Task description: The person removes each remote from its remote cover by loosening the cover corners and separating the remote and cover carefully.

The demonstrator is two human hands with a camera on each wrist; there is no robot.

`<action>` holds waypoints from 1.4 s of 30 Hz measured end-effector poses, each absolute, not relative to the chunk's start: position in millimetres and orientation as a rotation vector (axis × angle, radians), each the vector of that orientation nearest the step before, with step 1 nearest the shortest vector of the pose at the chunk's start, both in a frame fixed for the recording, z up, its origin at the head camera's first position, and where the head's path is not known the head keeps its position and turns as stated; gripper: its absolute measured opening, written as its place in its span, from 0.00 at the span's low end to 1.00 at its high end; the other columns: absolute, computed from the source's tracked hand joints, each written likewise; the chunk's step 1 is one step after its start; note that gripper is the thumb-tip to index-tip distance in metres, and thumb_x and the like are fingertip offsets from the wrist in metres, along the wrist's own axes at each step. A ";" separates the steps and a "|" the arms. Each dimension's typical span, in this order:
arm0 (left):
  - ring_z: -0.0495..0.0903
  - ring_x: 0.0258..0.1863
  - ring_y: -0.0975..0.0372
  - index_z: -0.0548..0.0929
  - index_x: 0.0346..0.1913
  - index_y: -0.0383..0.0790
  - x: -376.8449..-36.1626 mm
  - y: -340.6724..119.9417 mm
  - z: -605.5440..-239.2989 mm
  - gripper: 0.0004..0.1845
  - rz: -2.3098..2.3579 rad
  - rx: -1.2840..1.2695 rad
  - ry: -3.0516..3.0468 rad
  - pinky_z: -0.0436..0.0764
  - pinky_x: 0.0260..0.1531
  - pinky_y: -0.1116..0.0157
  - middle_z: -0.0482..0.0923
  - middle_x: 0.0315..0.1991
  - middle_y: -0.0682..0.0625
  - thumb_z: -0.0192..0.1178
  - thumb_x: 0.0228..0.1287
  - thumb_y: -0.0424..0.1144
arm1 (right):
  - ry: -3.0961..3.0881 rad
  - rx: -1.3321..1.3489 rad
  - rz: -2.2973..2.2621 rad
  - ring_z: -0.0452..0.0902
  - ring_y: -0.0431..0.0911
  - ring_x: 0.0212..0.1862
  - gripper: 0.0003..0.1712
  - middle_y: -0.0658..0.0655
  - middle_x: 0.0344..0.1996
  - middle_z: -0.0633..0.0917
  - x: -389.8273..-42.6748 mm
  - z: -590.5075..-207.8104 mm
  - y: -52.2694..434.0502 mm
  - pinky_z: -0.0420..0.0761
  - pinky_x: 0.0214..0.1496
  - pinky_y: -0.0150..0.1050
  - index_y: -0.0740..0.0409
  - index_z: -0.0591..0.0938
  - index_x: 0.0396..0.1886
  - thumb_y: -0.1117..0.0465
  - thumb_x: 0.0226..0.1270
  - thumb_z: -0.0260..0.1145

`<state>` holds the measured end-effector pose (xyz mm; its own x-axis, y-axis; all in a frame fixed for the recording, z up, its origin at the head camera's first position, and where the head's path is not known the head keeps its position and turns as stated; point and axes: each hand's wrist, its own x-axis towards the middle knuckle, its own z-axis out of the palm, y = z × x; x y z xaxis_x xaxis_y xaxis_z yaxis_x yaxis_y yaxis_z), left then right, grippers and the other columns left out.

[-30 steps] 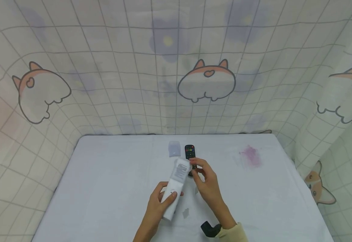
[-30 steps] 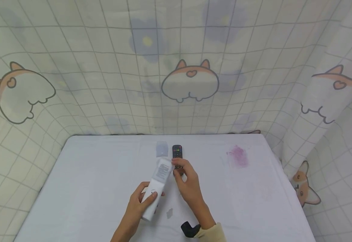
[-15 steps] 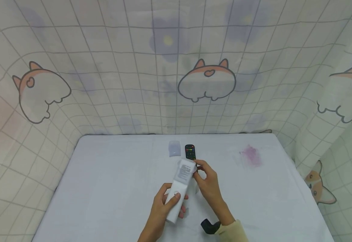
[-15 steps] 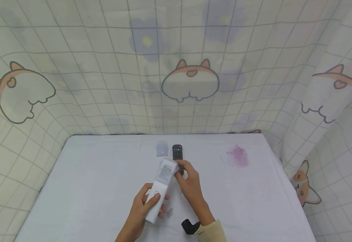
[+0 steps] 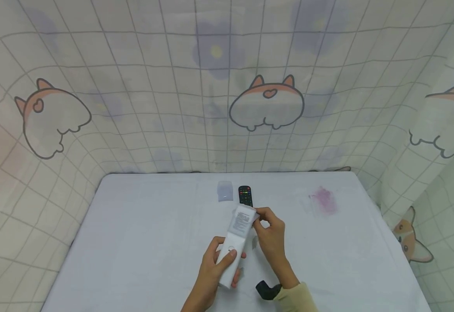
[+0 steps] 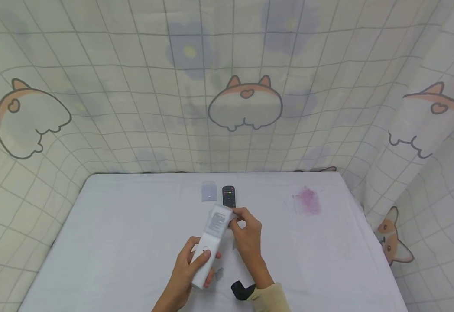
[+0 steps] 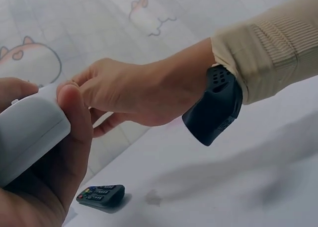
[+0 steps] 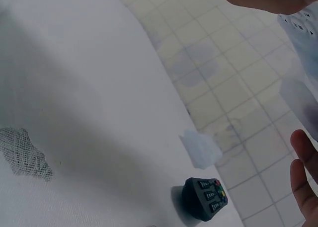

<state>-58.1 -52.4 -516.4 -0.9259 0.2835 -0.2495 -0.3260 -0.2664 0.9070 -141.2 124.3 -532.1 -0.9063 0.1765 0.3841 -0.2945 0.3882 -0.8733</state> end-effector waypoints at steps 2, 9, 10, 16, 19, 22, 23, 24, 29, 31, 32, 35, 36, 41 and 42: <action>0.80 0.19 0.63 0.65 0.61 0.43 -57.7 -52.0 -515.7 0.21 2.235 -0.049 1.617 0.81 0.21 0.67 0.86 0.51 0.38 0.60 0.78 0.47 | -2.227 0.074 1.543 0.79 0.35 0.37 0.14 0.58 0.36 0.91 -141.2 -531.9 122.2 0.76 0.42 0.27 0.60 0.87 0.42 0.79 0.62 0.68; 0.81 0.19 0.63 0.64 0.60 0.42 -54.9 -50.5 -515.2 0.21 2.233 -0.058 1.614 0.81 0.21 0.67 0.88 0.48 0.45 0.60 0.77 0.46 | -2.238 0.065 1.547 0.79 0.36 0.38 0.15 0.56 0.38 0.91 -141.7 -533.8 123.0 0.76 0.40 0.26 0.56 0.87 0.45 0.77 0.65 0.67; 0.80 0.18 0.63 0.64 0.60 0.41 -54.5 -50.2 -515.4 0.21 2.234 -0.059 1.613 0.81 0.21 0.67 0.88 0.48 0.45 0.61 0.77 0.46 | -2.240 0.074 1.547 0.79 0.36 0.38 0.15 0.54 0.38 0.91 -141.8 -534.0 123.8 0.76 0.40 0.26 0.55 0.87 0.45 0.76 0.66 0.67; 0.79 0.18 0.62 0.64 0.61 0.40 -52.1 -49.2 -515.3 0.22 2.234 -0.064 1.601 0.80 0.20 0.67 0.88 0.48 0.42 0.61 0.77 0.46 | -2.234 0.121 1.522 0.81 0.37 0.38 0.15 0.51 0.41 0.92 -143.2 -535.4 128.0 0.80 0.42 0.30 0.52 0.88 0.46 0.74 0.67 0.67; 0.79 0.17 0.62 0.64 0.61 0.39 -51.1 -49.5 -515.1 0.23 2.233 -0.056 1.602 0.79 0.20 0.68 0.88 0.49 0.41 0.61 0.77 0.46 | -2.230 0.135 1.513 0.81 0.37 0.38 0.15 0.50 0.41 0.92 -143.6 -535.2 128.8 0.81 0.42 0.32 0.52 0.88 0.46 0.74 0.67 0.67; 0.79 0.17 0.63 0.64 0.62 0.40 -50.7 -49.4 -516.0 0.22 2.228 -0.051 1.603 0.79 0.20 0.68 0.88 0.49 0.43 0.60 0.78 0.46 | -2.217 0.144 1.531 0.81 0.37 0.38 0.15 0.49 0.41 0.92 -144.1 -534.7 129.3 0.80 0.42 0.30 0.52 0.88 0.45 0.75 0.67 0.68; 0.79 0.17 0.63 0.64 0.62 0.40 -50.6 -49.4 -516.3 0.22 2.227 -0.050 1.603 0.78 0.20 0.68 0.88 0.49 0.43 0.60 0.78 0.46 | -2.215 0.145 1.537 0.81 0.36 0.39 0.15 0.49 0.41 0.92 -144.4 -534.5 129.4 0.80 0.43 0.30 0.52 0.88 0.45 0.75 0.67 0.68; 0.79 0.17 0.62 0.64 0.62 0.41 -50.4 -49.4 -516.6 0.22 2.227 -0.052 1.601 0.78 0.20 0.68 0.88 0.50 0.42 0.59 0.78 0.47 | -2.213 0.149 1.541 0.81 0.37 0.39 0.15 0.49 0.41 0.92 -144.6 -534.3 129.6 0.80 0.43 0.30 0.53 0.88 0.45 0.75 0.67 0.68; 0.79 0.17 0.63 0.64 0.62 0.41 -49.4 -49.5 -516.8 0.22 2.222 -0.064 1.591 0.78 0.21 0.68 0.88 0.49 0.45 0.59 0.78 0.47 | -2.217 0.134 1.545 0.82 0.37 0.39 0.13 0.51 0.42 0.92 -146.5 -535.4 130.5 0.81 0.43 0.31 0.57 0.88 0.46 0.75 0.67 0.67; 0.79 0.17 0.63 0.63 0.62 0.41 -49.0 -49.6 -516.2 0.22 2.218 -0.059 1.591 0.78 0.21 0.68 0.88 0.48 0.46 0.59 0.78 0.47 | -2.219 0.127 1.547 0.82 0.37 0.39 0.12 0.52 0.42 0.92 -147.3 -536.2 130.9 0.80 0.42 0.29 0.57 0.88 0.46 0.74 0.68 0.67; 0.79 0.17 0.63 0.63 0.62 0.41 -48.9 -49.6 -516.0 0.22 2.215 -0.057 1.593 0.78 0.21 0.68 0.88 0.48 0.47 0.59 0.78 0.47 | -2.224 0.122 1.546 0.82 0.37 0.39 0.13 0.52 0.42 0.92 -147.9 -537.0 131.1 0.80 0.42 0.29 0.56 0.88 0.46 0.74 0.68 0.67; 0.79 0.17 0.63 0.63 0.62 0.40 -48.9 -49.9 -516.0 0.23 2.211 -0.056 1.601 0.78 0.22 0.68 0.88 0.48 0.46 0.59 0.78 0.47 | -2.238 0.129 1.555 0.82 0.37 0.38 0.12 0.51 0.41 0.92 -148.1 -537.0 131.6 0.81 0.41 0.31 0.56 0.88 0.46 0.73 0.68 0.68; 0.79 0.17 0.63 0.63 0.62 0.40 -49.2 -50.1 -516.2 0.23 2.213 -0.053 1.607 0.78 0.21 0.68 0.88 0.48 0.45 0.59 0.78 0.47 | -2.246 0.134 1.557 0.82 0.37 0.38 0.11 0.50 0.41 0.92 -148.1 -537.0 131.9 0.81 0.42 0.32 0.55 0.88 0.46 0.72 0.69 0.69; 0.79 0.18 0.62 0.65 0.62 0.42 -52.1 -51.7 -518.1 0.22 2.214 -0.057 1.638 0.79 0.20 0.68 0.88 0.49 0.44 0.60 0.77 0.47 | -2.285 0.161 1.589 0.83 0.37 0.39 0.11 0.48 0.40 0.92 -147.1 -533.6 134.5 0.82 0.44 0.33 0.49 0.88 0.45 0.69 0.70 0.70; 0.80 0.18 0.62 0.65 0.62 0.42 -52.7 -52.1 -518.4 0.22 2.213 -0.053 1.642 0.79 0.20 0.68 0.88 0.49 0.44 0.60 0.77 0.47 | -2.289 0.167 1.600 0.83 0.37 0.39 0.11 0.48 0.39 0.92 -146.5 -532.7 135.3 0.82 0.44 0.33 0.49 0.89 0.45 0.68 0.70 0.70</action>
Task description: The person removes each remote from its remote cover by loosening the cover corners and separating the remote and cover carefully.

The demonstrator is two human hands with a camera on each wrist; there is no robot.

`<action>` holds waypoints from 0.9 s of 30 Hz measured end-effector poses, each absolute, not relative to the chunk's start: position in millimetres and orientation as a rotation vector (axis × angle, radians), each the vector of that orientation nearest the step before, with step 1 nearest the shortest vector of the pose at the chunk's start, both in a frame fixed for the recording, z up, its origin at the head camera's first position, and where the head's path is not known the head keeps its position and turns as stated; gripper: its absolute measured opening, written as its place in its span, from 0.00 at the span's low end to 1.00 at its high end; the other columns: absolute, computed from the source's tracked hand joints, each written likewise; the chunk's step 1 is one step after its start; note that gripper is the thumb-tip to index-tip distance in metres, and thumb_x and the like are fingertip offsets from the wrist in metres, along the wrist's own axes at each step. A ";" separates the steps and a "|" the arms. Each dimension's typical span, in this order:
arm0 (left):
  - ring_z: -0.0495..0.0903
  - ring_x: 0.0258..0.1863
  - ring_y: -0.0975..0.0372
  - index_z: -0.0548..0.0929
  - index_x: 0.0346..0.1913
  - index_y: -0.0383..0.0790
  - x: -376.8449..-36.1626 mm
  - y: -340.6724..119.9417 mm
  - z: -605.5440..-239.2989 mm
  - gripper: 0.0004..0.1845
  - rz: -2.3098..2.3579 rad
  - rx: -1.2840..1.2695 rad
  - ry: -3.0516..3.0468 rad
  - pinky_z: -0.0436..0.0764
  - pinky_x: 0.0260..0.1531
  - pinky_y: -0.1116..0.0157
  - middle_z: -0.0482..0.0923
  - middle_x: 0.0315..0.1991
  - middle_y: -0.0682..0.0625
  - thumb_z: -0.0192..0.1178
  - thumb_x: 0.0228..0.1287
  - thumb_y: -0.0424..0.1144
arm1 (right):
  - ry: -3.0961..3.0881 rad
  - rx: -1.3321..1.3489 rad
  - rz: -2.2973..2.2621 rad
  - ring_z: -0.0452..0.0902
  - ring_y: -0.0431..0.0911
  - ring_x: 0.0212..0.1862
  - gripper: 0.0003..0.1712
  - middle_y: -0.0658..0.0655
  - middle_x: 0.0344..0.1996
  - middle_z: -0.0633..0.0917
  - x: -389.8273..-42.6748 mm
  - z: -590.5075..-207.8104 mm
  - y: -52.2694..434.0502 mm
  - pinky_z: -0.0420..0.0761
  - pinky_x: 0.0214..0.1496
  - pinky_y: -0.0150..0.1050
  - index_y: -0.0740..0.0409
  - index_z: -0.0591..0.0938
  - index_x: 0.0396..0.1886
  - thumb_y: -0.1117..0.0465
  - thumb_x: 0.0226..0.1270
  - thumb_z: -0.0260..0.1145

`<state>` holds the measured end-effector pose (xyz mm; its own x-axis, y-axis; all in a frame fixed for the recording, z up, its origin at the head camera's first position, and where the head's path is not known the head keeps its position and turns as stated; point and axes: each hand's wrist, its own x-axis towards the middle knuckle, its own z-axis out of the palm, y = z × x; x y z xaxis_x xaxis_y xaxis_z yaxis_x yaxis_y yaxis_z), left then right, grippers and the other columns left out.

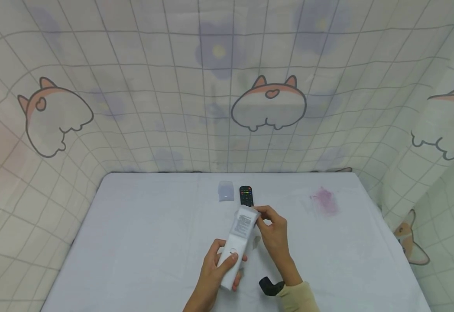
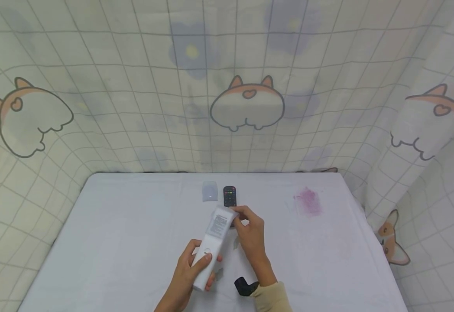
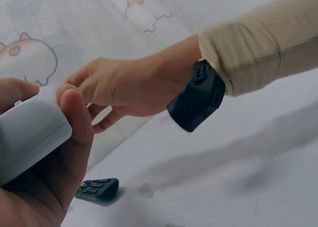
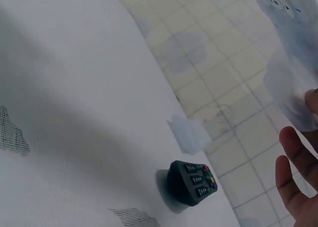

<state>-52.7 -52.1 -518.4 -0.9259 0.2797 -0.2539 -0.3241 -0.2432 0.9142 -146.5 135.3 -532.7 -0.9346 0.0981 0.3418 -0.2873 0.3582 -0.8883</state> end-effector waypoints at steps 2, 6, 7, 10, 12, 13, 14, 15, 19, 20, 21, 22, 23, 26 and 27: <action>0.80 0.18 0.62 0.65 0.62 0.43 -53.7 -53.0 -519.4 0.22 2.203 -0.051 1.651 0.79 0.21 0.68 0.88 0.49 0.44 0.61 0.77 0.47 | -2.296 0.178 1.620 0.84 0.37 0.41 0.10 0.49 0.40 0.92 -145.7 -531.4 137.0 0.82 0.47 0.32 0.48 0.89 0.45 0.67 0.71 0.70; 0.80 0.18 0.62 0.65 0.62 0.43 -55.2 -55.8 -520.5 0.23 2.158 -0.030 1.694 0.81 0.21 0.67 0.88 0.50 0.42 0.62 0.77 0.48 | -2.313 0.218 1.685 0.86 0.39 0.46 0.08 0.51 0.44 0.92 -144.8 -530.3 141.2 0.83 0.53 0.34 0.50 0.89 0.46 0.66 0.71 0.70; 0.81 0.18 0.62 0.65 0.62 0.42 -55.7 -56.8 -520.6 0.24 2.140 -0.022 1.714 0.81 0.22 0.67 0.88 0.50 0.41 0.62 0.76 0.49 | -2.320 0.233 1.695 0.86 0.39 0.47 0.09 0.51 0.45 0.92 -144.7 -530.4 142.6 0.83 0.55 0.34 0.50 0.88 0.47 0.66 0.71 0.70; 0.82 0.19 0.62 0.65 0.63 0.43 -57.1 -60.9 -520.0 0.24 2.088 0.004 1.772 0.83 0.23 0.65 0.88 0.51 0.38 0.63 0.76 0.49 | -2.347 0.307 1.719 0.84 0.37 0.52 0.10 0.51 0.48 0.91 -144.6 -530.1 147.8 0.84 0.57 0.37 0.50 0.87 0.49 0.66 0.71 0.70; 0.82 0.19 0.62 0.66 0.63 0.43 -58.2 -64.1 -519.5 0.25 2.056 0.021 1.810 0.85 0.23 0.64 0.87 0.52 0.35 0.63 0.75 0.49 | -2.368 0.384 1.719 0.82 0.34 0.55 0.13 0.51 0.52 0.90 -144.3 -529.1 151.8 0.84 0.58 0.37 0.50 0.86 0.52 0.67 0.71 0.70; 0.82 0.20 0.62 0.66 0.63 0.43 -58.7 -65.8 -519.3 0.25 2.044 0.027 1.825 0.85 0.23 0.63 0.87 0.52 0.34 0.64 0.75 0.49 | -2.382 0.425 1.710 0.81 0.33 0.58 0.14 0.52 0.54 0.89 -144.3 -528.7 153.6 0.84 0.59 0.37 0.50 0.85 0.54 0.67 0.72 0.70; 0.82 0.20 0.62 0.66 0.63 0.44 -58.9 -67.5 -519.0 0.24 2.031 0.031 1.844 0.85 0.23 0.63 0.87 0.52 0.34 0.64 0.75 0.49 | -2.395 0.467 1.710 0.80 0.31 0.59 0.16 0.52 0.55 0.88 -144.4 -528.2 155.4 0.83 0.59 0.37 0.50 0.84 0.55 0.67 0.72 0.69; 0.82 0.19 0.63 0.66 0.63 0.44 -59.3 -69.1 -519.0 0.24 2.017 0.038 1.868 0.85 0.23 0.63 0.86 0.52 0.33 0.64 0.75 0.49 | -2.401 0.513 1.709 0.78 0.31 0.61 0.17 0.53 0.57 0.87 -144.5 -527.7 157.2 0.83 0.60 0.38 0.51 0.84 0.57 0.69 0.73 0.68; 0.82 0.19 0.63 0.68 0.62 0.46 -61.0 -73.4 -518.4 0.24 1.956 0.064 1.985 0.84 0.22 0.64 0.87 0.50 0.34 0.66 0.73 0.49 | -2.392 0.642 1.725 0.77 0.33 0.65 0.26 0.56 0.60 0.85 -145.0 -525.9 163.0 0.83 0.62 0.43 0.53 0.81 0.62 0.79 0.70 0.58; 0.82 0.19 0.63 0.69 0.62 0.46 -61.4 -74.1 -518.3 0.24 1.931 0.073 2.028 0.84 0.22 0.65 0.87 0.49 0.34 0.66 0.73 0.50 | -2.378 0.663 1.736 0.77 0.35 0.65 0.28 0.58 0.60 0.85 -145.2 -525.3 164.1 0.83 0.62 0.43 0.55 0.81 0.63 0.80 0.69 0.56; 0.82 0.19 0.63 0.70 0.61 0.47 -61.7 -74.6 -518.2 0.24 1.900 0.085 2.076 0.84 0.22 0.65 0.87 0.48 0.35 0.66 0.72 0.50 | -2.363 0.680 1.748 0.77 0.36 0.65 0.29 0.59 0.60 0.85 -145.3 -524.8 165.0 0.82 0.62 0.43 0.56 0.81 0.63 0.82 0.68 0.54; 0.82 0.19 0.64 0.71 0.61 0.47 -61.9 -75.1 -517.9 0.24 1.866 0.097 2.123 0.84 0.22 0.65 0.88 0.47 0.36 0.67 0.72 0.51 | -2.352 0.691 1.761 0.77 0.37 0.64 0.29 0.59 0.60 0.85 -145.3 -523.9 165.6 0.82 0.62 0.41 0.56 0.80 0.63 0.81 0.69 0.54; 0.82 0.19 0.64 0.71 0.61 0.48 -62.0 -75.6 -517.5 0.24 1.823 0.109 2.178 0.84 0.21 0.65 0.88 0.45 0.38 0.67 0.71 0.53 | -2.342 0.697 1.774 0.77 0.38 0.64 0.27 0.60 0.60 0.85 -145.3 -522.8 166.0 0.81 0.62 0.39 0.57 0.80 0.63 0.80 0.71 0.54; 0.82 0.20 0.66 0.72 0.61 0.49 -62.4 -77.2 -516.1 0.24 1.676 0.165 2.348 0.82 0.21 0.67 0.87 0.40 0.44 0.65 0.72 0.55 | -2.343 0.689 1.784 0.78 0.37 0.63 0.20 0.59 0.59 0.85 -144.9 -520.1 166.1 0.78 0.63 0.33 0.55 0.81 0.62 0.73 0.77 0.56; 0.82 0.21 0.67 0.73 0.61 0.50 -62.6 -77.8 -515.7 0.23 1.627 0.189 2.404 0.82 0.21 0.67 0.87 0.41 0.46 0.65 0.72 0.55 | -2.348 0.684 1.777 0.78 0.36 0.62 0.18 0.58 0.59 0.85 -144.9 -519.3 166.1 0.78 0.64 0.32 0.54 0.81 0.62 0.71 0.78 0.57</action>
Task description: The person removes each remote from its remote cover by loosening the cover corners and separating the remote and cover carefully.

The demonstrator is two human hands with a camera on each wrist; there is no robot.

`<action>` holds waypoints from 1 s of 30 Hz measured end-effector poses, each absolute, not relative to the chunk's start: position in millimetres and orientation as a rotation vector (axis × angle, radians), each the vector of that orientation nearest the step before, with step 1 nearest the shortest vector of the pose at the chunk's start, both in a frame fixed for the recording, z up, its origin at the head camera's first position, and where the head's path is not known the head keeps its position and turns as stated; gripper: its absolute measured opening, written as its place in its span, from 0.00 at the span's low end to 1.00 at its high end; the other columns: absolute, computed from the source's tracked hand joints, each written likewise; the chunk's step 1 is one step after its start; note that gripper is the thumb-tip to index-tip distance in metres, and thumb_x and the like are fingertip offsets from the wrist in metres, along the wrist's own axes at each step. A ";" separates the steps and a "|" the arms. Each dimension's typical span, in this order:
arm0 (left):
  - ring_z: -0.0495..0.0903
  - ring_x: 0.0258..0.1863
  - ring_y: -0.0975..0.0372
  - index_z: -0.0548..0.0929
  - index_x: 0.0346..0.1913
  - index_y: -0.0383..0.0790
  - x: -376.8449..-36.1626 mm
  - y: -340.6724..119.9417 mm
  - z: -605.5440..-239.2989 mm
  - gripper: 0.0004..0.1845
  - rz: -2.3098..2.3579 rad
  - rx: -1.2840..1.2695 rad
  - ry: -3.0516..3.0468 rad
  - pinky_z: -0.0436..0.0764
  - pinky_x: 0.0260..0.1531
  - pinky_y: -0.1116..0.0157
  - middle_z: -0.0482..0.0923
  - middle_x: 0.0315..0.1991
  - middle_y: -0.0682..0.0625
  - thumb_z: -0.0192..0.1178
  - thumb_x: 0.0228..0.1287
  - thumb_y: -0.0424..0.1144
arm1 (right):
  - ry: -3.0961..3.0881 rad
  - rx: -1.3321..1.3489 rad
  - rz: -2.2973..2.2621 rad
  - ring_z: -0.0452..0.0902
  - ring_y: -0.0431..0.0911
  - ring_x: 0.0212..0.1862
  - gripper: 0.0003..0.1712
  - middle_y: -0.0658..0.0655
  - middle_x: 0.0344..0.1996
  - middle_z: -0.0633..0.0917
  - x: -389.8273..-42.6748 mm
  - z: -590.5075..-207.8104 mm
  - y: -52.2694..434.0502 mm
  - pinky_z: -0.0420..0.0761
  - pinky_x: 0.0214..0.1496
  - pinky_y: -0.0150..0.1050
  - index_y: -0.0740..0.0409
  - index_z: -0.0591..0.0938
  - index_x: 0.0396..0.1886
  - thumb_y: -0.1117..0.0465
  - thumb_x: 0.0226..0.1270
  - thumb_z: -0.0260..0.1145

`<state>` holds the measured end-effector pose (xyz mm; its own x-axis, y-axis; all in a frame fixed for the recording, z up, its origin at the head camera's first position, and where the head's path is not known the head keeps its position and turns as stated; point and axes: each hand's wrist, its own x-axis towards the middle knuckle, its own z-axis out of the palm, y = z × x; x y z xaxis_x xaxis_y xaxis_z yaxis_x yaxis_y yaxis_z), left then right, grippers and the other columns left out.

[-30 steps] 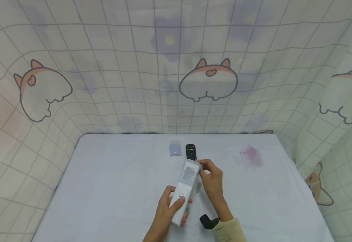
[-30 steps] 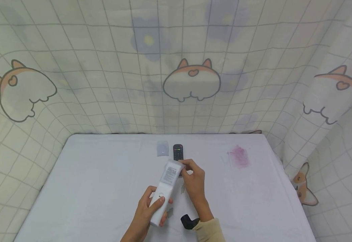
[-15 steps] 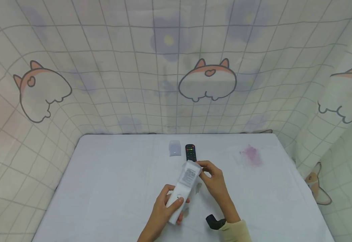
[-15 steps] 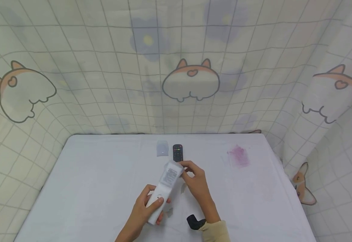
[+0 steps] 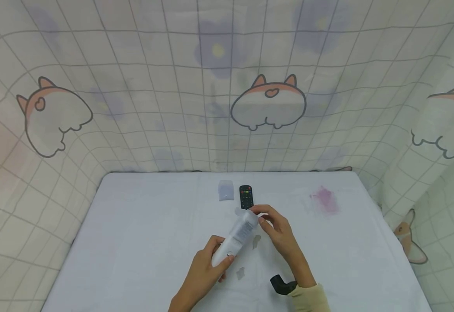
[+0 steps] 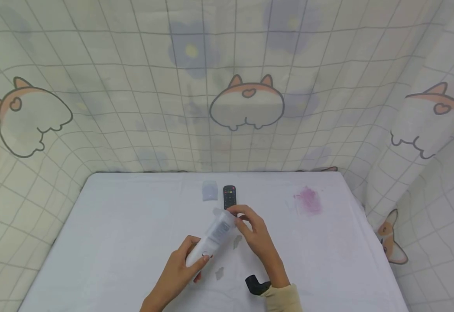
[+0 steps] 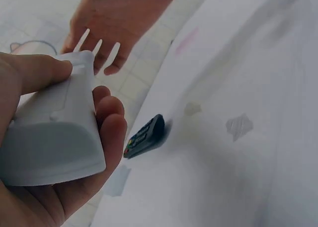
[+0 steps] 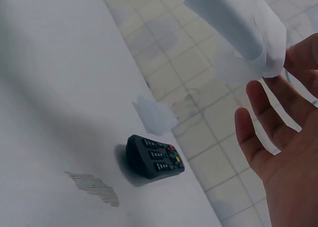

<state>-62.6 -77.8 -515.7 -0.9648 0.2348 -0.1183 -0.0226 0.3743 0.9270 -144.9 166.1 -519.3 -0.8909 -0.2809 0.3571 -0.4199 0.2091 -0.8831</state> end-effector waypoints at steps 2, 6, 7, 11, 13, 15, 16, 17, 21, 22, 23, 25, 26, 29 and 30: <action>0.81 0.24 0.69 0.74 0.60 0.53 -63.6 -79.0 -514.4 0.21 1.535 0.241 2.513 0.81 0.23 0.69 0.87 0.42 0.49 0.65 0.72 0.54 | -2.350 0.680 1.758 0.78 0.36 0.61 0.17 0.57 0.58 0.86 -145.3 -518.2 166.1 0.78 0.63 0.32 0.54 0.82 0.60 0.69 0.78 0.59; 0.81 0.32 0.71 0.76 0.59 0.56 -65.9 -81.6 -511.1 0.18 1.397 0.351 2.696 0.79 0.29 0.70 0.89 0.46 0.51 0.67 0.71 0.49 | -2.318 0.696 1.756 0.78 0.36 0.59 0.16 0.58 0.55 0.85 -146.6 -518.1 166.5 0.80 0.61 0.33 0.55 0.82 0.58 0.72 0.75 0.63; 0.81 0.33 0.71 0.76 0.59 0.56 -66.5 -82.4 -510.2 0.18 1.372 0.370 2.726 0.78 0.30 0.70 0.89 0.47 0.51 0.67 0.71 0.49 | -2.304 0.698 1.766 0.78 0.35 0.59 0.16 0.59 0.55 0.85 -146.9 -518.3 166.6 0.80 0.61 0.33 0.56 0.82 0.57 0.72 0.74 0.63; 0.81 0.34 0.70 0.76 0.60 0.57 -69.4 -85.2 -508.0 0.19 1.332 0.398 2.752 0.78 0.31 0.70 0.89 0.49 0.52 0.67 0.71 0.50 | -2.239 0.702 1.810 0.78 0.35 0.56 0.14 0.61 0.50 0.85 -147.0 -519.5 166.7 0.81 0.59 0.31 0.60 0.82 0.53 0.75 0.72 0.65; 0.80 0.36 0.70 0.76 0.61 0.58 -71.2 -86.1 -508.2 0.18 1.337 0.392 2.715 0.77 0.33 0.69 0.88 0.50 0.52 0.64 0.73 0.53 | -2.206 0.694 1.831 0.79 0.36 0.54 0.14 0.60 0.48 0.85 -146.6 -519.9 166.6 0.81 0.58 0.31 0.62 0.82 0.51 0.76 0.70 0.66; 0.81 0.35 0.68 0.76 0.62 0.57 -72.7 -87.0 -507.8 0.18 1.372 0.375 2.640 0.78 0.34 0.69 0.88 0.50 0.53 0.59 0.77 0.56 | -2.183 0.683 1.848 0.79 0.36 0.52 0.13 0.57 0.46 0.85 -146.1 -520.4 166.8 0.81 0.58 0.30 0.63 0.83 0.50 0.77 0.69 0.66; 0.81 0.34 0.68 0.76 0.62 0.57 -73.5 -87.4 -507.6 0.18 1.386 0.367 2.601 0.78 0.34 0.70 0.88 0.49 0.54 0.56 0.78 0.58 | -2.169 0.683 1.857 0.79 0.37 0.51 0.13 0.57 0.45 0.86 -145.7 -520.8 167.1 0.81 0.58 0.29 0.64 0.83 0.49 0.77 0.68 0.67; 0.81 0.34 0.68 0.76 0.63 0.57 -74.2 -87.9 -507.3 0.18 1.398 0.358 2.565 0.78 0.33 0.70 0.89 0.48 0.54 0.53 0.79 0.59 | -2.162 0.682 1.873 0.80 0.37 0.51 0.13 0.55 0.45 0.86 -145.4 -520.7 167.5 0.81 0.58 0.29 0.64 0.83 0.48 0.78 0.67 0.67; 0.81 0.30 0.66 0.79 0.64 0.52 -76.4 -90.3 -505.1 0.21 1.428 0.335 2.450 0.79 0.31 0.70 0.89 0.44 0.53 0.48 0.82 0.59 | -2.126 0.709 1.937 0.81 0.36 0.50 0.12 0.53 0.45 0.86 -144.6 -520.8 169.6 0.81 0.58 0.29 0.66 0.82 0.46 0.78 0.65 0.68; 0.81 0.29 0.65 0.80 0.64 0.51 -77.1 -90.4 -505.0 0.22 1.430 0.331 2.432 0.79 0.30 0.70 0.88 0.44 0.52 0.48 0.82 0.59 | -2.117 0.716 1.951 0.81 0.36 0.50 0.11 0.53 0.44 0.86 -144.5 -520.9 169.9 0.81 0.57 0.30 0.66 0.82 0.45 0.78 0.64 0.68; 0.81 0.29 0.65 0.80 0.64 0.50 -77.3 -90.7 -504.8 0.23 1.436 0.327 2.411 0.79 0.30 0.69 0.88 0.44 0.50 0.48 0.82 0.59 | -2.110 0.719 1.966 0.81 0.36 0.49 0.11 0.52 0.43 0.86 -144.5 -520.8 169.9 0.82 0.57 0.30 0.66 0.82 0.44 0.78 0.64 0.69; 0.81 0.28 0.64 0.81 0.63 0.49 -77.8 -90.7 -504.5 0.24 1.447 0.321 2.375 0.80 0.28 0.69 0.87 0.44 0.47 0.48 0.81 0.60 | -2.097 0.719 1.982 0.81 0.36 0.48 0.10 0.53 0.41 0.86 -144.3 -521.2 169.5 0.82 0.56 0.31 0.66 0.83 0.42 0.77 0.64 0.69; 0.81 0.27 0.65 0.82 0.63 0.49 -77.7 -90.4 -504.6 0.24 1.445 0.315 2.368 0.79 0.27 0.69 0.87 0.44 0.46 0.49 0.81 0.60 | -2.097 0.711 1.988 0.81 0.36 0.48 0.09 0.54 0.41 0.86 -144.1 -521.3 169.2 0.82 0.56 0.31 0.65 0.83 0.42 0.77 0.64 0.69; 0.79 0.27 0.67 0.83 0.62 0.50 -76.6 -88.8 -505.6 0.25 1.425 0.300 2.383 0.79 0.27 0.68 0.86 0.45 0.47 0.50 0.79 0.63 | -2.082 0.693 1.996 0.81 0.36 0.46 0.09 0.55 0.39 0.86 -143.5 -521.9 168.1 0.82 0.55 0.31 0.64 0.84 0.41 0.76 0.63 0.70; 0.79 0.29 0.68 0.83 0.61 0.51 -76.0 -87.7 -505.9 0.25 1.412 0.299 2.405 0.79 0.29 0.68 0.87 0.46 0.49 0.50 0.79 0.63 | -2.069 0.683 2.002 0.81 0.36 0.46 0.08 0.55 0.38 0.85 -143.3 -522.1 167.8 0.82 0.54 0.31 0.64 0.84 0.40 0.76 0.63 0.70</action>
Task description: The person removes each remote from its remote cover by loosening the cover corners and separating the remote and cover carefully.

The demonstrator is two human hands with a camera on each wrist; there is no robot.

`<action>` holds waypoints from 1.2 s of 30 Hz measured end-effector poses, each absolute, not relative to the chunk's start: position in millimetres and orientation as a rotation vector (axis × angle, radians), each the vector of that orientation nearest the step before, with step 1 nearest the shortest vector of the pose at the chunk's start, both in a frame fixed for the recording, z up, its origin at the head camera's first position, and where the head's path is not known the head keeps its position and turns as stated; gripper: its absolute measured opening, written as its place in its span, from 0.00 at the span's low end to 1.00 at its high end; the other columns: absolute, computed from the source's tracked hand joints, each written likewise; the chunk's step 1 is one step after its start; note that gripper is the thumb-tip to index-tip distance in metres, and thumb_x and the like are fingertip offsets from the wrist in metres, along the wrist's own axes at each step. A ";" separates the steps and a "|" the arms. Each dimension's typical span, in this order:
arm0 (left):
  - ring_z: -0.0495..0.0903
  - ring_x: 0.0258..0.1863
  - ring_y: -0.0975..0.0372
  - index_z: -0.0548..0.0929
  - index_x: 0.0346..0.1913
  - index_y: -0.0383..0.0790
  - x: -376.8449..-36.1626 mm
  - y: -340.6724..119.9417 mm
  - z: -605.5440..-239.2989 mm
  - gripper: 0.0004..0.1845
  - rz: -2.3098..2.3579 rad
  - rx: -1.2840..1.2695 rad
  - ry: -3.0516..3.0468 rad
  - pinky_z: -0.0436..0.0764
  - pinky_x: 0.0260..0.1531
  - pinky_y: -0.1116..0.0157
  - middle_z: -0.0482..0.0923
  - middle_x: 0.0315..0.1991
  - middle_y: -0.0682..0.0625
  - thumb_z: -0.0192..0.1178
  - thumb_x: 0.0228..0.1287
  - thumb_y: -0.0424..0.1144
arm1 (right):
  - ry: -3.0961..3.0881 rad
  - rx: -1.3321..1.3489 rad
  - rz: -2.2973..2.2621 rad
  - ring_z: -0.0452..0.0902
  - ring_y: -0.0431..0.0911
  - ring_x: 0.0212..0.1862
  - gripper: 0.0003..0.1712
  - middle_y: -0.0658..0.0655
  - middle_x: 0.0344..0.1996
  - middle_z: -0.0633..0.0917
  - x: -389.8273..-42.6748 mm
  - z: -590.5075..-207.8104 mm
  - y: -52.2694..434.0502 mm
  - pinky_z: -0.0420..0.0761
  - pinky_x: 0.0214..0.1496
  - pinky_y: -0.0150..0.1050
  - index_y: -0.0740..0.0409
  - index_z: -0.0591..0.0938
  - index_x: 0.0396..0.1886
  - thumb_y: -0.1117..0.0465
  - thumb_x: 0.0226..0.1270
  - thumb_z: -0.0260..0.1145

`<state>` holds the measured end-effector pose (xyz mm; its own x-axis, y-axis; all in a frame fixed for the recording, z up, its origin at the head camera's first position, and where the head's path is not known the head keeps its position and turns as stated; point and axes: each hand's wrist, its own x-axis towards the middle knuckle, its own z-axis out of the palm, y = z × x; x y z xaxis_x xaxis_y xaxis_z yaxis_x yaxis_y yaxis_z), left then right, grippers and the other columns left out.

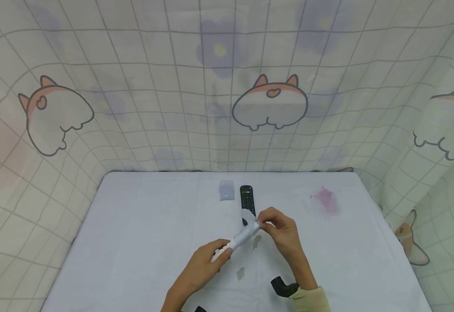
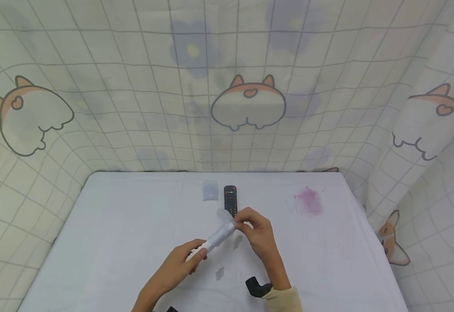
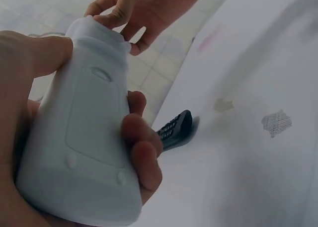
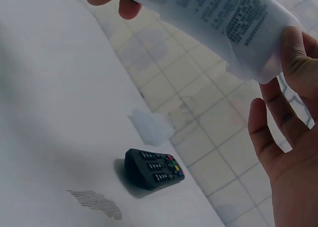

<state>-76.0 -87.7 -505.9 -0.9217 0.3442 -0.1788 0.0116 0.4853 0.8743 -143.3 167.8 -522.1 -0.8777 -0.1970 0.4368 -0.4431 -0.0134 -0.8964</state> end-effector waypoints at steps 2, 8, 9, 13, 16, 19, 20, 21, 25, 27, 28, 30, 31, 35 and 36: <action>0.81 0.36 0.68 0.83 0.61 0.53 -74.7 -85.1 -506.8 0.25 1.395 0.304 2.454 0.81 0.36 0.64 0.87 0.49 0.53 0.50 0.78 0.65 | -2.031 0.665 2.021 0.81 0.37 0.45 0.07 0.54 0.38 0.85 -142.9 -522.8 166.9 0.83 0.51 0.30 0.65 0.84 0.39 0.76 0.63 0.69; 0.81 0.49 0.66 0.84 0.62 0.53 -71.9 -76.8 -507.8 0.26 1.375 0.321 2.566 0.82 0.52 0.51 0.87 0.54 0.58 0.49 0.78 0.66 | -1.953 0.546 2.025 0.81 0.39 0.43 0.03 0.50 0.36 0.86 -142.2 -523.2 160.4 0.84 0.48 0.28 0.70 0.83 0.37 0.72 0.66 0.69; 0.81 0.48 0.65 0.84 0.62 0.52 -71.7 -75.7 -507.8 0.27 1.373 0.318 2.575 0.82 0.51 0.51 0.87 0.54 0.58 0.49 0.78 0.65 | -1.952 0.521 2.013 0.81 0.39 0.42 0.04 0.50 0.36 0.86 -142.1 -523.3 159.2 0.84 0.48 0.28 0.71 0.83 0.36 0.71 0.65 0.69; 0.80 0.48 0.65 0.84 0.63 0.51 -71.1 -72.9 -506.7 0.29 1.360 0.305 2.598 0.82 0.51 0.55 0.87 0.54 0.57 0.49 0.78 0.66 | -1.934 0.428 1.992 0.83 0.41 0.41 0.06 0.51 0.33 0.85 -141.9 -523.7 154.9 0.84 0.48 0.28 0.70 0.82 0.35 0.69 0.65 0.69; 0.82 0.52 0.64 0.84 0.64 0.50 -70.2 -72.0 -505.7 0.30 1.362 0.295 2.595 0.82 0.54 0.54 0.86 0.57 0.56 0.48 0.78 0.67 | -1.901 0.382 2.004 0.83 0.41 0.42 0.04 0.50 0.33 0.85 -141.5 -524.1 152.7 0.84 0.48 0.28 0.69 0.82 0.34 0.71 0.63 0.69; 0.83 0.57 0.61 0.84 0.64 0.48 -69.4 -71.7 -505.3 0.31 1.388 0.292 2.574 0.82 0.57 0.51 0.86 0.60 0.54 0.49 0.78 0.67 | -1.870 0.345 2.025 0.83 0.39 0.41 0.03 0.47 0.33 0.86 -141.0 -523.7 151.1 0.84 0.47 0.28 0.69 0.83 0.33 0.73 0.62 0.69; 0.83 0.58 0.60 0.84 0.65 0.48 -69.1 -71.6 -505.2 0.32 1.392 0.292 2.569 0.82 0.58 0.50 0.86 0.60 0.54 0.48 0.78 0.67 | -1.864 0.335 2.030 0.83 0.39 0.41 0.02 0.46 0.33 0.86 -140.7 -523.2 150.7 0.84 0.47 0.28 0.68 0.83 0.32 0.73 0.61 0.69; 0.83 0.59 0.60 0.84 0.65 0.48 -69.0 -71.6 -505.1 0.32 1.397 0.293 2.562 0.82 0.58 0.49 0.85 0.61 0.53 0.48 0.78 0.67 | -1.861 0.326 2.033 0.83 0.38 0.41 0.02 0.46 0.32 0.86 -140.7 -523.0 150.6 0.84 0.47 0.28 0.68 0.83 0.32 0.74 0.61 0.69; 0.82 0.53 0.63 0.83 0.66 0.47 -68.2 -72.1 -504.5 0.33 1.411 0.300 2.531 0.83 0.54 0.53 0.87 0.58 0.53 0.47 0.78 0.67 | -1.833 0.306 2.059 0.83 0.39 0.40 0.03 0.50 0.31 0.87 -141.5 -523.2 150.4 0.83 0.46 0.28 0.69 0.82 0.31 0.72 0.61 0.69; 0.81 0.49 0.64 0.83 0.66 0.46 -67.6 -72.3 -503.9 0.32 1.412 0.308 2.526 0.83 0.51 0.56 0.88 0.55 0.53 0.47 0.79 0.66 | -1.830 0.294 2.071 0.83 0.39 0.40 0.02 0.51 0.30 0.86 -142.4 -524.0 151.0 0.83 0.46 0.28 0.69 0.82 0.31 0.73 0.61 0.68; 0.81 0.48 0.65 0.83 0.66 0.46 -67.2 -72.3 -503.6 0.32 1.406 0.312 2.533 0.82 0.50 0.57 0.88 0.55 0.53 0.48 0.79 0.66 | -1.829 0.292 2.075 0.83 0.40 0.39 0.02 0.52 0.30 0.86 -142.7 -524.1 151.2 0.83 0.46 0.28 0.70 0.82 0.31 0.73 0.61 0.68; 0.81 0.48 0.65 0.84 0.65 0.47 -66.6 -72.6 -503.0 0.31 1.374 0.311 2.573 0.82 0.49 0.59 0.88 0.54 0.53 0.48 0.79 0.65 | -1.842 0.292 2.077 0.83 0.40 0.39 0.03 0.53 0.30 0.87 -142.8 -524.5 151.8 0.83 0.46 0.29 0.71 0.82 0.31 0.75 0.62 0.69; 0.82 0.48 0.65 0.84 0.65 0.48 -66.4 -72.8 -502.5 0.30 1.353 0.307 2.601 0.82 0.48 0.60 0.88 0.54 0.53 0.48 0.79 0.65 | -1.859 0.293 2.075 0.84 0.40 0.40 0.03 0.52 0.30 0.87 -142.8 -524.8 152.1 0.84 0.47 0.29 0.72 0.82 0.32 0.75 0.62 0.69; 0.80 0.42 0.68 0.84 0.64 0.51 -66.4 -74.6 -502.2 0.27 1.234 0.284 2.740 0.80 0.41 0.65 0.87 0.52 0.57 0.50 0.78 0.64 | -1.949 0.290 2.050 0.85 0.41 0.42 0.04 0.51 0.35 0.88 -140.4 -528.4 154.2 0.86 0.50 0.30 0.71 0.84 0.36 0.71 0.65 0.71; 0.79 0.40 0.69 0.84 0.63 0.52 -66.3 -75.3 -502.5 0.27 1.200 0.280 2.781 0.79 0.38 0.67 0.86 0.50 0.57 0.51 0.78 0.64 | -1.979 0.287 2.047 0.85 0.40 0.43 0.05 0.49 0.36 0.88 -139.4 -529.8 154.6 0.86 0.50 0.30 0.70 0.85 0.37 0.70 0.65 0.71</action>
<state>-66.3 -75.3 -502.5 -0.9780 0.2076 -0.0187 0.1287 0.6723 0.7290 -139.4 154.6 -529.8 -0.9413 0.0619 0.3318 -0.3337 -0.0228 -0.9424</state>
